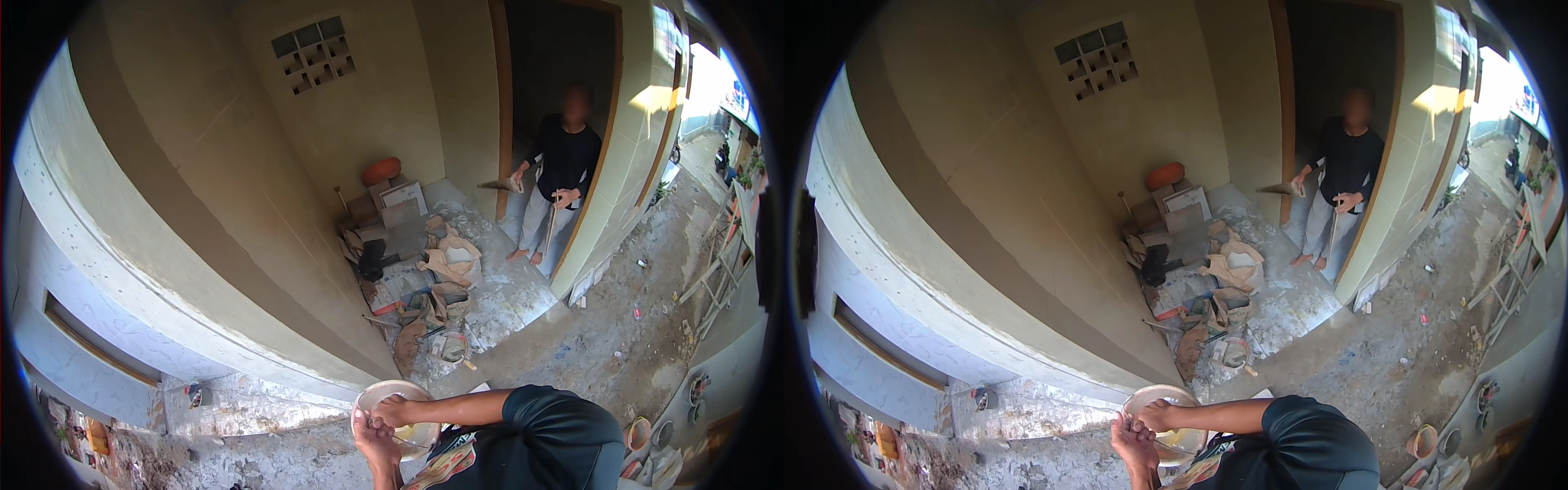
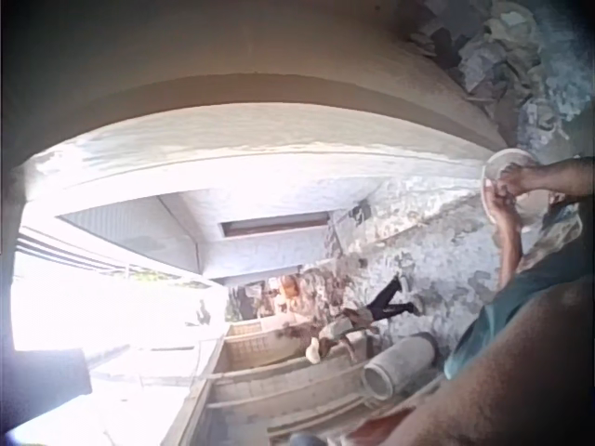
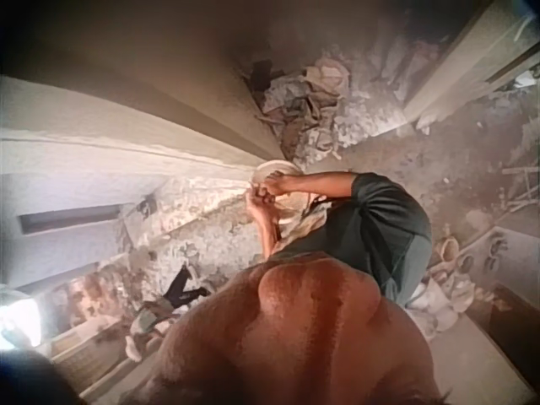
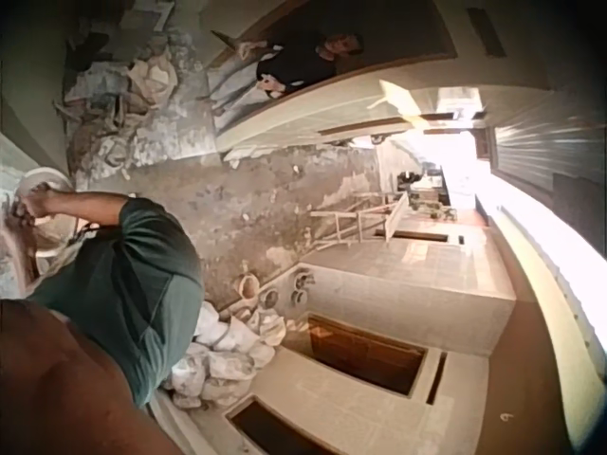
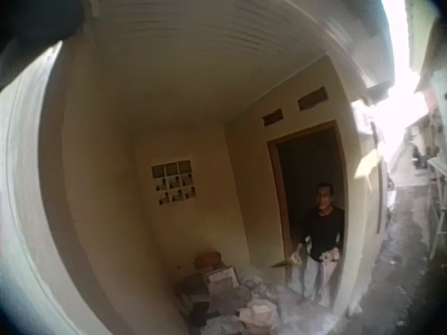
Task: The person finishes a corner of a concrete wall using a hand float dipped in a bowl of liquid, rubbing the surface to smooth it.
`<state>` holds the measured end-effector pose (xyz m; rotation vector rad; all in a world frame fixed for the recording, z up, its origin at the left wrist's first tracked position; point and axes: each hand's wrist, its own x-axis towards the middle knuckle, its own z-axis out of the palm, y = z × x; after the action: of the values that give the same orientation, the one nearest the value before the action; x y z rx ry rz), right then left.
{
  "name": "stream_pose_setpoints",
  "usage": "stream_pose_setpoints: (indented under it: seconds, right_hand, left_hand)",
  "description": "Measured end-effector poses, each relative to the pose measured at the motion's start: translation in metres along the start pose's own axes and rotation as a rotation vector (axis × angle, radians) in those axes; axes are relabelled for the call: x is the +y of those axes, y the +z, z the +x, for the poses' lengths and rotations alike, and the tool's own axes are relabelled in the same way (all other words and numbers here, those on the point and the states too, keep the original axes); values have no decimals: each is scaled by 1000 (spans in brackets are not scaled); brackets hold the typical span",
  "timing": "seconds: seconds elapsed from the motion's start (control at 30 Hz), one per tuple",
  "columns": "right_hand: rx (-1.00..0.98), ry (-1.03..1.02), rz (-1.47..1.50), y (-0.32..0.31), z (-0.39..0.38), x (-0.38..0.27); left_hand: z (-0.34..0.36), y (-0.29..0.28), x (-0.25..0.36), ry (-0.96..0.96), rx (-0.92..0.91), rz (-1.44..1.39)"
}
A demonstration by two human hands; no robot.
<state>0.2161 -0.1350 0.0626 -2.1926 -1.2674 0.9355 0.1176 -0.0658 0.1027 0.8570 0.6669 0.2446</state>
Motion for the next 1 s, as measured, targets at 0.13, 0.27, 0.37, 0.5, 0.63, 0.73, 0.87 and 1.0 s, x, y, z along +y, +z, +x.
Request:
stream_pose_setpoints:
  seconds: [0.13, 0.27, 0.37, 0.5, 0.63, 0.73, 0.87, 1.0]
  right_hand:
    - [122, -57, -78, 16, 20, 6]
    - [139, -1, -221, 3, 27, 30]
    - [269, 20, -189, -64, -11, 1]
    - [528, -256, -57, -160, -29, -22]
    - [857, -489, 258, -257, -54, -84]
    - [1049, -841, 308, -319, -45, -148]
    - [1249, -1166, 256, -418, -44, -229]
    - [1342, -1170, 191, -463, -28, -267]
  left_hand:
    - [7, -20, 5, 50, 34, -61]
    - [-2, -14, 12, 9, 57, -118]
    - [-12, -5, 29, 57, 163, -180]
    - [1, -34, 22, 62, 180, -258]
    - [-4, -38, 17, 140, 240, -243]
    - [0, -51, 12, 118, 294, -278]
    - [8, -62, 5, 117, 334, -311]
    - [1, -74, 3, 108, 393, -336]
